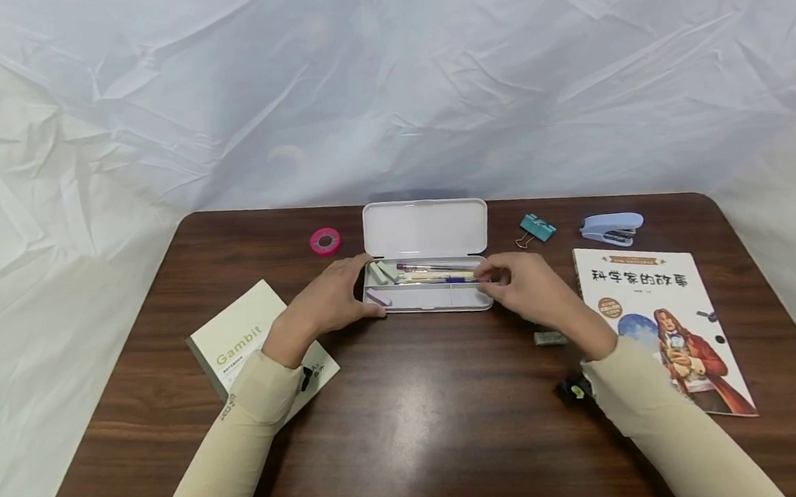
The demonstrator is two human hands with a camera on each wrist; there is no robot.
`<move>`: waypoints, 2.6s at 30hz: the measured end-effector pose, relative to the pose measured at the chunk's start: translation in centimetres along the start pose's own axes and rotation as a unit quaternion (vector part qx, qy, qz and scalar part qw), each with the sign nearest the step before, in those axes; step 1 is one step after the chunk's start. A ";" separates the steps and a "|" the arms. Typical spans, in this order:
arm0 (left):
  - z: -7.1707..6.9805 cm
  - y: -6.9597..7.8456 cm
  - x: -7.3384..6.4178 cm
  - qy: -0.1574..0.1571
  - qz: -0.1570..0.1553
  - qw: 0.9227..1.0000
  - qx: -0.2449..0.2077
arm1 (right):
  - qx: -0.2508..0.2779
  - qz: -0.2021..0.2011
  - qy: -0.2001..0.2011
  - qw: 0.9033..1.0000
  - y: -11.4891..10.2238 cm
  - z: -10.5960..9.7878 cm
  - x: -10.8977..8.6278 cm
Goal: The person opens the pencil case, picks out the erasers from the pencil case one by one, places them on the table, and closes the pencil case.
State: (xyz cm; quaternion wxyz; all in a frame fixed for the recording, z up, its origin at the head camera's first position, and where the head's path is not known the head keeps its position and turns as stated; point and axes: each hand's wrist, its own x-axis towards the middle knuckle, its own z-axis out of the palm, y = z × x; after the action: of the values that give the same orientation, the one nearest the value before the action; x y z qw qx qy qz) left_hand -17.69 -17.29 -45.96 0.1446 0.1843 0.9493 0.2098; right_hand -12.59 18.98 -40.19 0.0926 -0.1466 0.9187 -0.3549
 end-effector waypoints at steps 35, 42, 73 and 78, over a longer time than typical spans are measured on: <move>-0.1 0.0 -0.2 0.002 0.009 1.000 -0.004 | -0.111 -0.088 -0.035 0.989 -4.9 10.5 7.6; -0.6 0.5 -0.6 0.002 0.017 1.000 -0.019 | -0.126 -0.094 -0.048 0.986 -4.9 11.2 8.2; -2.7 3.5 -2.2 -0.021 -0.010 1.000 -0.014 | 0.015 -0.063 -0.001 0.998 -4.8 3.1 2.3; -2.3 2.8 -1.8 -0.019 0.000 1.000 -0.015 | -0.002 -0.054 0.029 0.998 -2.4 0.4 0.1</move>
State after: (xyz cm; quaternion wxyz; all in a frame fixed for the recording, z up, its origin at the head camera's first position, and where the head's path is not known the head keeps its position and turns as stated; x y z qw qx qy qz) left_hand -16.13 -16.44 -42.31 0.1655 0.1858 0.9432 0.2200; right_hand -12.06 17.00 -38.89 0.0466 -0.1856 0.9123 -0.3621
